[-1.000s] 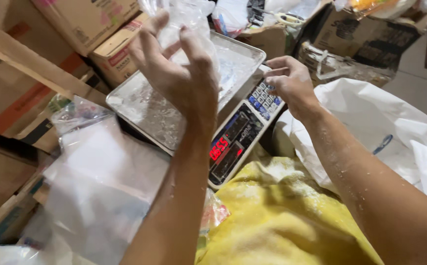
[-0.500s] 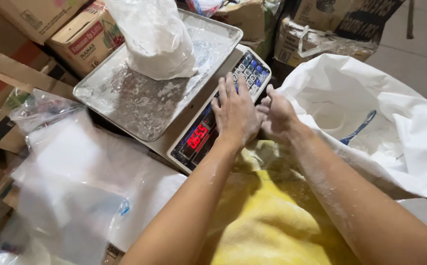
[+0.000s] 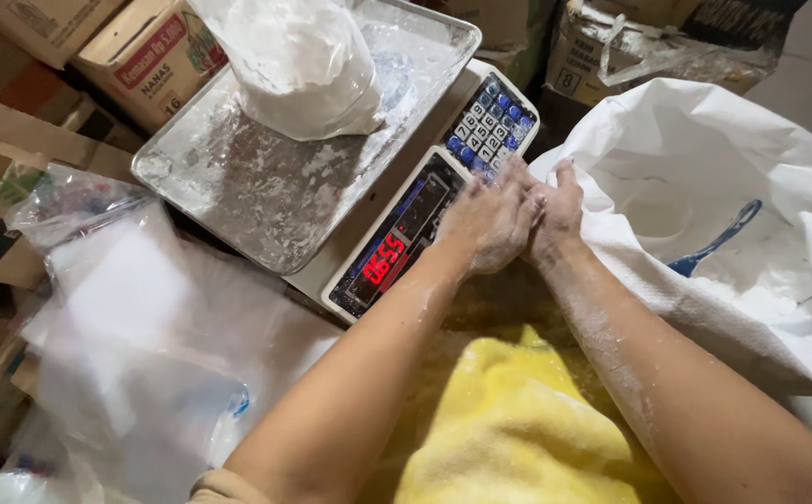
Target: The person scoops white powder from a large sack into a plastic bag using a scoop, places the bag on a digital scale, and adjusts the amount by adding or removing powder. The person then ties the bag and sets it aside before repeating the process with a new bag.
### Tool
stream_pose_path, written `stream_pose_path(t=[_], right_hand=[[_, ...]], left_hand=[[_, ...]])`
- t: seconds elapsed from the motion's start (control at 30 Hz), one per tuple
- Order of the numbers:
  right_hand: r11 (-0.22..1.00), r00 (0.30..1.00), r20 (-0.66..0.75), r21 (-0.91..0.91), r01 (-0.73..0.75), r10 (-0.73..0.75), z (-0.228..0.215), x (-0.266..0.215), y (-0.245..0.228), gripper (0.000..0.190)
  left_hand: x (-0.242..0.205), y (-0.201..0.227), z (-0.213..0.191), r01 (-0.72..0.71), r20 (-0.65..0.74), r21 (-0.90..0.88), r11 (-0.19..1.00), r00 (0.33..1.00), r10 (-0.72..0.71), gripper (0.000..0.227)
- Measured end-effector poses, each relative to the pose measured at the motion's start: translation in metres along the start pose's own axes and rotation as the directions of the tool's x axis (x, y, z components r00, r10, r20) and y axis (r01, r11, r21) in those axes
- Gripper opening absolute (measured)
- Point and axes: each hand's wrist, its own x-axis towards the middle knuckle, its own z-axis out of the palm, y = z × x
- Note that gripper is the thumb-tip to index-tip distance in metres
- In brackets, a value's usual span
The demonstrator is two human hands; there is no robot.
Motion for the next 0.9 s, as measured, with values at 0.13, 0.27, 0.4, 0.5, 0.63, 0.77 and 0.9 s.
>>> stream_pose_path(t=[0.13, 0.27, 0.4, 0.5, 0.63, 0.77, 0.9], right_hand=[[0.978, 0.996, -0.059, 0.196, 0.073, -0.063, -0.005, 0.004, 0.003, 0.103], [0.994, 0.996, -0.045, 0.081, 0.079, -0.076, 0.003, 0.003, -0.003, 0.099], [0.99, 0.963, -0.231, -0.063, 0.129, -0.14, 0.008, -0.003, -0.008, 0.09], [0.993, 0.988, -0.113, 0.05, 0.111, -0.105, 0.005, 0.008, -0.012, 0.093], [0.977, 0.973, -0.122, 0.063, 0.205, -0.196, -0.005, 0.041, -0.025, 0.1], [0.975, 0.969, -0.107, -0.011, 0.223, -0.223, -0.017, 0.049, -0.036, 0.1], [0.969, 0.967, -0.094, -0.101, 0.225, -0.235, -0.018, 0.041, -0.037, 0.095]], left_hand=[[-0.001, -0.007, 0.0, 0.207, -0.266, 0.293, 0.934, 0.955, -0.128, 0.073], [0.004, 0.0, 0.009, -0.015, -0.141, 0.302, 0.953, 0.988, 0.061, 0.066], [0.028, 0.003, 0.009, -0.05, 0.035, -0.092, 0.995, 0.998, 0.054, 0.065], [0.054, -0.002, -0.002, 0.075, -0.164, -0.101, 0.992, 0.982, -0.091, 0.076], [0.073, -0.007, -0.01, 0.234, -0.229, 0.1, 0.967, 0.951, -0.206, 0.077], [0.083, 0.001, 0.001, 0.06, -0.027, 0.223, 0.973, 0.998, -0.056, 0.07], [0.099, 0.006, 0.003, -0.069, 0.129, -0.046, 0.997, 0.989, 0.074, 0.068]])
